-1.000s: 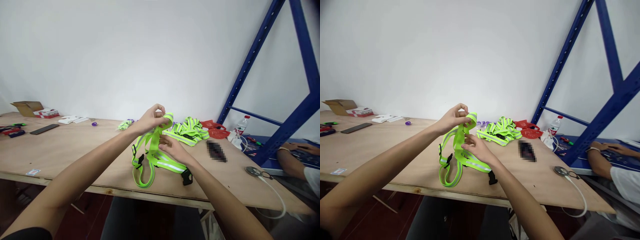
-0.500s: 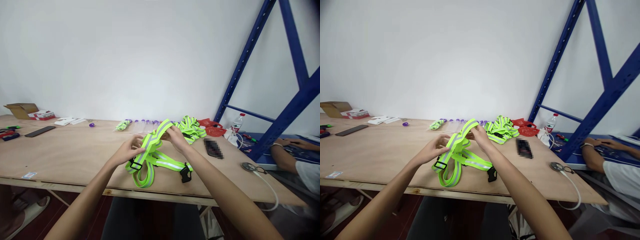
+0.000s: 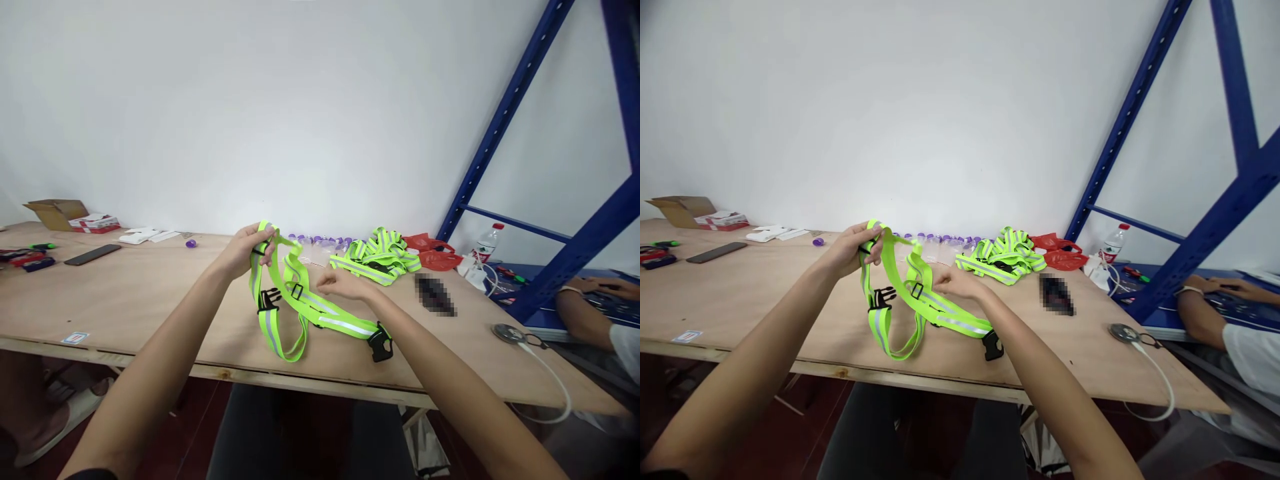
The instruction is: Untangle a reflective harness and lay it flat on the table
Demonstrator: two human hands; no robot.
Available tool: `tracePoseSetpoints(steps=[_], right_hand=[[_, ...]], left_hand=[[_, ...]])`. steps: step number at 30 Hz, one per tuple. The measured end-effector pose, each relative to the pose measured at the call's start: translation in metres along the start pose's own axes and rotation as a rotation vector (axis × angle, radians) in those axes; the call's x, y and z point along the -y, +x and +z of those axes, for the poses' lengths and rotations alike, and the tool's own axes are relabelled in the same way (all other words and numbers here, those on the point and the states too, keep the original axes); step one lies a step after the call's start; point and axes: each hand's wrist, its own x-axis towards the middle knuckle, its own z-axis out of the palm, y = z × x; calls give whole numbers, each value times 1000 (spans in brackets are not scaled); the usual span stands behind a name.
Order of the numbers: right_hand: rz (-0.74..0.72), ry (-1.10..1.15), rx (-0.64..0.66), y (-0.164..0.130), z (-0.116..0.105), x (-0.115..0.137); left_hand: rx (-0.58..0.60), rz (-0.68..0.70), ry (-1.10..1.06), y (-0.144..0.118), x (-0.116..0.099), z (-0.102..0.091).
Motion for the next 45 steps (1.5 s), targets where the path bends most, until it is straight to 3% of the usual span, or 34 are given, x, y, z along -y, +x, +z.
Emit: tracePoseSetpoints(steps=[4, 7, 10, 12, 14, 18, 21, 26, 30, 34, 38, 42, 45], right_hand=[[22, -58, -53, 7, 37, -22], [17, -14, -89, 20, 62, -22], [10, 62, -84, 33, 69, -15], [-1, 129, -70, 37, 57, -11], [-19, 210, -62, 33, 30, -7], [-35, 388, -88, 5, -48, 5], [-63, 472, -156, -27, -102, 28], [-244, 534, -455, -67, -152, 77], [-317, 509, -505, -82, -173, 92], [-125, 408, -393, -87, -184, 86], [117, 98, -372, -92, -182, 80], [104, -227, -436, -99, -173, 85], [81, -346, -436, -102, -168, 88]], left_hand=[[43, -33, -2, 9, -18, 4], [90, -31, -7, 9, -24, 11], [112, -30, 0, 4, -31, 12], [67, -38, 21, 0, -37, 4], [-31, -45, 48, -5, -43, -12], [-252, -97, 85, -13, -55, -53], [-291, -158, 73, -17, -60, -80], [-320, -204, 50, -23, -57, -103], [-346, -256, 12, -26, -50, -110], [-412, -216, -57, -26, -50, -115], [-518, -121, -129, -25, -52, -125], [-655, -24, -172, -24, -48, -138], [-730, 15, -157, -25, -44, -145]])
